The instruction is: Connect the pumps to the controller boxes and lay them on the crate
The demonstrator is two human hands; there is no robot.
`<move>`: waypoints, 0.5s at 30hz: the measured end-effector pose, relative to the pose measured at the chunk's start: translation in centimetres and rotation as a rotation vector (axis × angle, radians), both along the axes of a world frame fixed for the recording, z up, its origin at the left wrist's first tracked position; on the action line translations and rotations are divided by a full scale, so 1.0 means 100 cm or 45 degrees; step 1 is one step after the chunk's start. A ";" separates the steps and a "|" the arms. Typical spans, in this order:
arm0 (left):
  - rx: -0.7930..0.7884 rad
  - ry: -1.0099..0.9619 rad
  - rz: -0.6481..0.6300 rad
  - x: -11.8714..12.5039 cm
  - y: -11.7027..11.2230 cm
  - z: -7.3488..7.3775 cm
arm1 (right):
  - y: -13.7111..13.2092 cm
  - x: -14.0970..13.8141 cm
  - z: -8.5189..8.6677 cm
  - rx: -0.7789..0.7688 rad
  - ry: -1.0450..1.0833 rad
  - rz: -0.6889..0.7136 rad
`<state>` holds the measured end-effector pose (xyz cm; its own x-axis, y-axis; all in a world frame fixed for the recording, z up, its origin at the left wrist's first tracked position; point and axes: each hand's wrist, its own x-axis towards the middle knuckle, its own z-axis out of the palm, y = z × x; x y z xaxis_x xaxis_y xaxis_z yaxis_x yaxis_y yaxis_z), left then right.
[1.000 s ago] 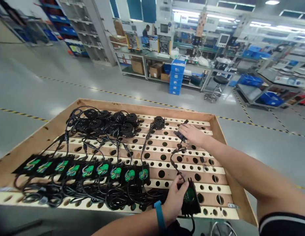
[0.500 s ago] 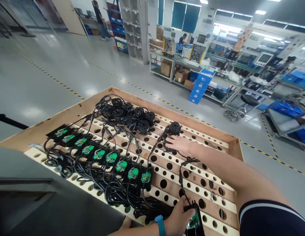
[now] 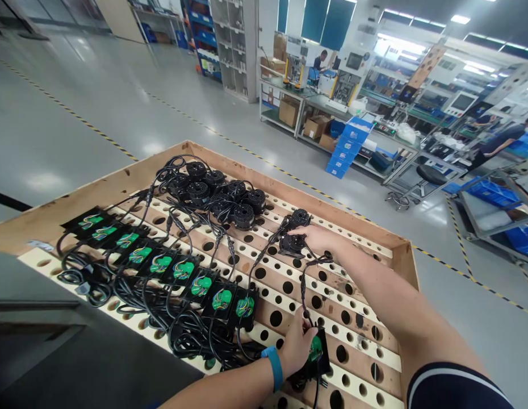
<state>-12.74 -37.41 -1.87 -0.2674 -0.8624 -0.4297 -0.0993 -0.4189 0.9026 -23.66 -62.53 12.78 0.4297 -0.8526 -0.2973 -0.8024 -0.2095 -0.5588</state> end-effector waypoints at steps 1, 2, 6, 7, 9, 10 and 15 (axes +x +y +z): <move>-0.007 -0.019 -0.007 0.000 -0.001 0.001 | -0.002 -0.001 0.001 0.089 -0.050 -0.067; -0.006 -0.048 -0.016 0.001 -0.002 0.003 | -0.003 -0.001 0.001 0.174 -0.098 -0.123; 0.051 -0.145 -0.094 0.004 -0.005 0.014 | 0.003 0.014 -0.002 0.070 -0.044 -0.175; 0.071 -0.126 -0.112 0.004 -0.005 0.017 | 0.006 0.022 -0.003 -0.057 0.052 -0.166; 0.113 -0.024 -0.128 0.003 -0.004 0.023 | 0.010 0.039 -0.004 -0.272 0.278 -0.160; 0.122 0.048 -0.135 0.001 -0.002 0.026 | 0.011 0.046 -0.004 -0.323 0.371 -0.167; 0.109 0.308 -0.097 -0.006 0.000 0.043 | -0.009 0.052 -0.004 -0.281 0.411 0.015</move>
<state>-13.33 -37.38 2.40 -0.4338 -0.7991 -0.4161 0.0811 -0.4946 0.8653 -18.51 -63.47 12.42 0.3543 -0.9067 -0.2289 -0.9263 -0.3068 -0.2187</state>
